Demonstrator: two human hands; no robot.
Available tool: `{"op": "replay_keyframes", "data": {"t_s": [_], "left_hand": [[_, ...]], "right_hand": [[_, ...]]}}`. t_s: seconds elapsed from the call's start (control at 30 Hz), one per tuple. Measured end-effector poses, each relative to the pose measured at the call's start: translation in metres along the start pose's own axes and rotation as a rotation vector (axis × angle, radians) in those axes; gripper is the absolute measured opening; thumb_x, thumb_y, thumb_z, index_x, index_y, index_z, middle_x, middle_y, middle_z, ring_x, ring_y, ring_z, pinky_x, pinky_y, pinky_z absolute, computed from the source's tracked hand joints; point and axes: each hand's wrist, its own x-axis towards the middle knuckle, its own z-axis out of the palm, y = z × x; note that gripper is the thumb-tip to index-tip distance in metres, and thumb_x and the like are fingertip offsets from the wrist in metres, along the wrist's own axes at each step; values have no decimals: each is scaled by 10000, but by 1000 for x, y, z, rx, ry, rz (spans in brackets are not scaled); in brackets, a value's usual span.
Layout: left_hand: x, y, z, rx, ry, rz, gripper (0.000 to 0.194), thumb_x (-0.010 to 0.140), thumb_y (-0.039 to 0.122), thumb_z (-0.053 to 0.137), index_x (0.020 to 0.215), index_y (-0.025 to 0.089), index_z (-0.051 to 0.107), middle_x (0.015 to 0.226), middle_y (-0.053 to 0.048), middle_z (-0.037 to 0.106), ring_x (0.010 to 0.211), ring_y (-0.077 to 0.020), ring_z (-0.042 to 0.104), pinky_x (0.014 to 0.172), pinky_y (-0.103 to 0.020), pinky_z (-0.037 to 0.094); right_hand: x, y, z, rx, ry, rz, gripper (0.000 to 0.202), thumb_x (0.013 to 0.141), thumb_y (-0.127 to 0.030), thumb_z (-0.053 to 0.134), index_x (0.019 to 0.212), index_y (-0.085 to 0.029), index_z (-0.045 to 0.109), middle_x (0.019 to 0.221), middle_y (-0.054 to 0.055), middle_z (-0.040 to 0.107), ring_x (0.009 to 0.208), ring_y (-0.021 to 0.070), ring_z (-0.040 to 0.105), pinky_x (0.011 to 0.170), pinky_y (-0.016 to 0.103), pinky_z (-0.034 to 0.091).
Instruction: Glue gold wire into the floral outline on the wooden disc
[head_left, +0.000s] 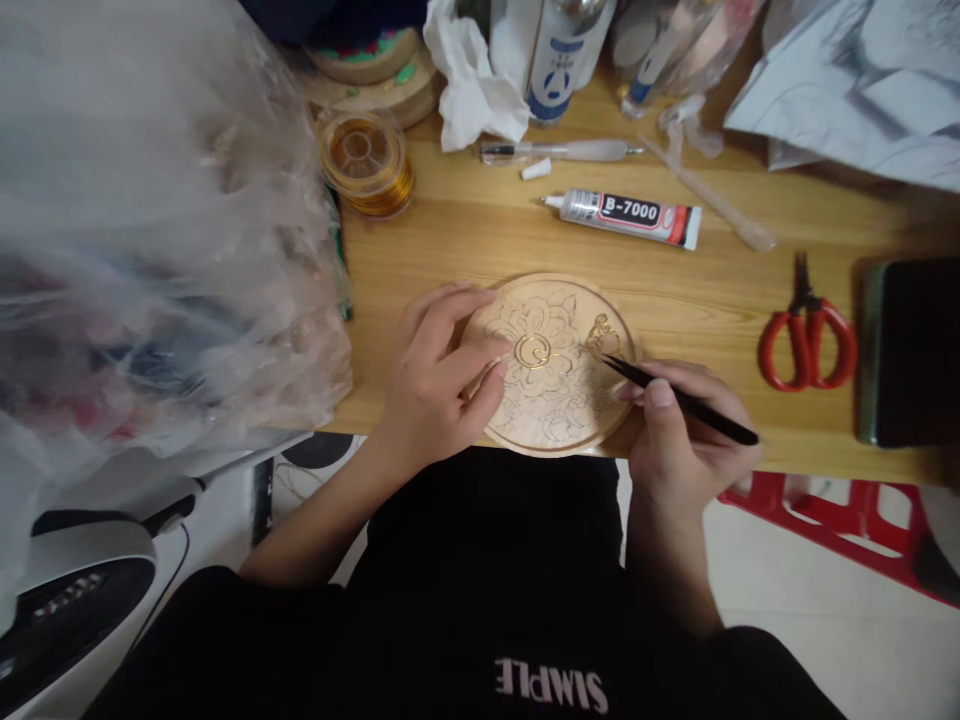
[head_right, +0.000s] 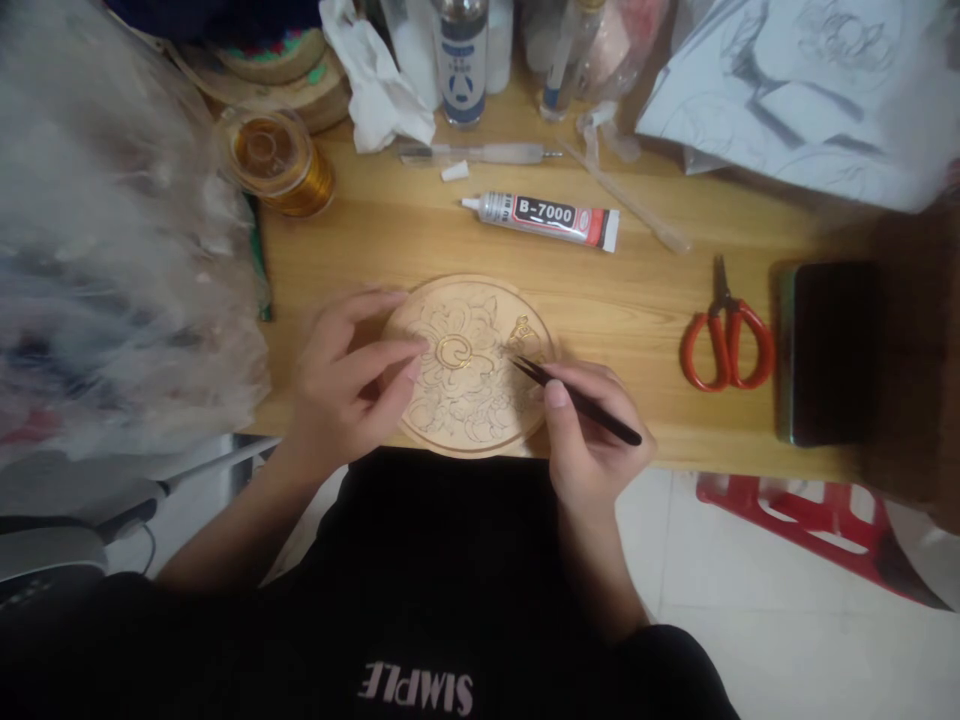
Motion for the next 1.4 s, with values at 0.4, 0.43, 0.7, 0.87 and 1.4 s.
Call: {"op": "replay_keyframes", "data": {"t_s": [0.4, 0.43, 0.7, 0.87, 1.4], "left_hand": [[-1, -1, 3, 16, -33, 70, 142, 812, 95, 623, 883, 206, 677, 1241, -96, 607, 1231, -309, 543, 1020, -550, 512], [-1, -1, 3, 13, -36, 66, 139, 813, 91, 621, 881, 197, 680, 1239, -104, 609, 1232, -311, 541, 1021, -550, 512], [-2, -2, 4, -4, -47, 44, 161, 817, 103, 627, 901, 232, 676, 1246, -77, 612, 1244, -304, 530, 1034, -552, 504], [-1, -2, 3, -7, -42, 41, 161, 806, 99, 649, 881, 234, 694, 1238, -73, 620, 1231, -303, 536, 1027, -553, 508], [0, -3, 3, -1, -41, 52, 152, 818, 111, 636, 877, 239, 693, 1215, -69, 628, 1213, -314, 547, 991, -572, 515]], "right_hand": [[0, 0, -1, 10, -8, 2, 77, 825, -210, 726, 887, -242, 758, 750, 0, 690, 669, 150, 645, 601, 308, 482], [0, 0, -1, 11, -9, 0, 74, 824, -213, 727, 885, -241, 758, 747, 1, 689, 669, 151, 645, 598, 308, 480], [0, -2, -1, -41, -11, 44, 47, 831, -255, 719, 868, -230, 733, 784, 1, 694, 694, 150, 655, 609, 319, 504], [-1, -1, -1, -24, 1, 35, 41, 829, -241, 725, 866, -229, 737, 784, 1, 697, 702, 151, 661, 609, 312, 500], [-2, -1, -2, -52, -8, 31, 49, 843, -252, 717, 884, -241, 740, 817, 2, 709, 742, 161, 683, 652, 331, 534]]}}
